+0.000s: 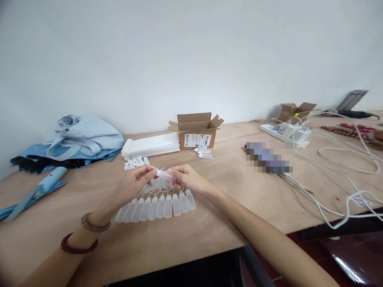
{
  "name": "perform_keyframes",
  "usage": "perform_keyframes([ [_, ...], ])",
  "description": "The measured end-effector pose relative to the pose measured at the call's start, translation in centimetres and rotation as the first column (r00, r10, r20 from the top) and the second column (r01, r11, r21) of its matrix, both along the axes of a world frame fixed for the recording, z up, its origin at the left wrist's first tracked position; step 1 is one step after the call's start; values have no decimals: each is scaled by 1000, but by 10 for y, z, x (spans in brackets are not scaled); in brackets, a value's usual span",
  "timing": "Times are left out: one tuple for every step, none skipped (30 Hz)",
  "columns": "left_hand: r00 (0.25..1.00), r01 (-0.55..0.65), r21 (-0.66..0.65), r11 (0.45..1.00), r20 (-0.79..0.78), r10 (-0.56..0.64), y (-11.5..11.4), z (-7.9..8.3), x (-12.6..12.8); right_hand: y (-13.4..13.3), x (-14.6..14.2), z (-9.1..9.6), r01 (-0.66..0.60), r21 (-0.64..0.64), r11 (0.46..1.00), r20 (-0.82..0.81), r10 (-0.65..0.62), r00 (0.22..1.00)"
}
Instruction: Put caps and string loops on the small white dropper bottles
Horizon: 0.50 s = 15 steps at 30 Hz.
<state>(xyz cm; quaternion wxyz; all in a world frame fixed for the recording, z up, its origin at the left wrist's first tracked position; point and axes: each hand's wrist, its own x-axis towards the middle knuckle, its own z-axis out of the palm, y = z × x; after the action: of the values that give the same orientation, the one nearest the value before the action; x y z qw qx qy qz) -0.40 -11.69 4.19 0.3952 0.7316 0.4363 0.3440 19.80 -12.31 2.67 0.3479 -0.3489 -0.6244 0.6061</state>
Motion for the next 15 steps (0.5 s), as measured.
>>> perform_keyframes([
  [1000, 0, 4, 1000, -20, 0, 0, 0, -1, 0, 0, -1, 0, -6, 1000, 2, 0, 1000],
  [999, 10, 15, 1000, -32, -9, 0, -1, -1, 1, 0, -2, 0, -11, 1000, 5, 0, 1000],
  [999, 27, 33, 999, -35, -26, 1, -2, -2, 1, 0, -3, 2, -12, 1000, 3, -2, 1000],
  [998, 49, 54, 997, -29, -47, 1, -2, -3, 2, 0, -4, 0, -11, 1000, -1, -1, 1000],
  [997, 71, 74, 995, -17, -70, 1, -3, -3, 2, 0, -5, 0, -7, 1000, -4, 0, 1000],
  [996, 88, 90, 992, -4, -88, 1, -3, -4, 2, 0, -5, -1, -4, 1000, -6, 1, 1000],
  [996, 93, 95, 991, 1, -93, 1, -3, -4, 2, 0, -5, -2, -1, 1000, -4, 2, 1000],
  [996, 87, 86, 992, -7, -87, 1, -2, -4, 2, 0, -4, -2, 0, 1000, -1, 2, 1000],
  [997, 68, 70, 995, -23, -67, 0, -1, -4, 1, 0, -4, -3, 1, 1000, 6, 3, 1000],
  [998, 44, 54, 998, -48, -42, -1, 0, -3, 1, 0, -2, -2, -1, 1000, 11, 2, 1000],
  [997, 22, 43, 999, -76, -19, -2, 1, -2, 0, -1, -1, 0, -3, 1000, 10, 0, 1000],
  [995, 7, 38, 999, -98, -3, -2, 2, -2, 0, -1, 0, 1, -8, 1000, 6, -1, 1000],
  [993, 0, 40, 999, -114, 4, -3, 3, -1, -1, -2, 1, 4, -16, 1000, 0, -4, 1000],
  [992, -2, 48, 999, -122, 8, -3, 3, -1, -1, -3, 1, 12, -24, 1000, -9, -13, 1000],
  [992, -3, 59, 998, -123, 11, -3, 3, 0, -2, -3, 1, 27, -30, 999, -19, -27, 999],
])
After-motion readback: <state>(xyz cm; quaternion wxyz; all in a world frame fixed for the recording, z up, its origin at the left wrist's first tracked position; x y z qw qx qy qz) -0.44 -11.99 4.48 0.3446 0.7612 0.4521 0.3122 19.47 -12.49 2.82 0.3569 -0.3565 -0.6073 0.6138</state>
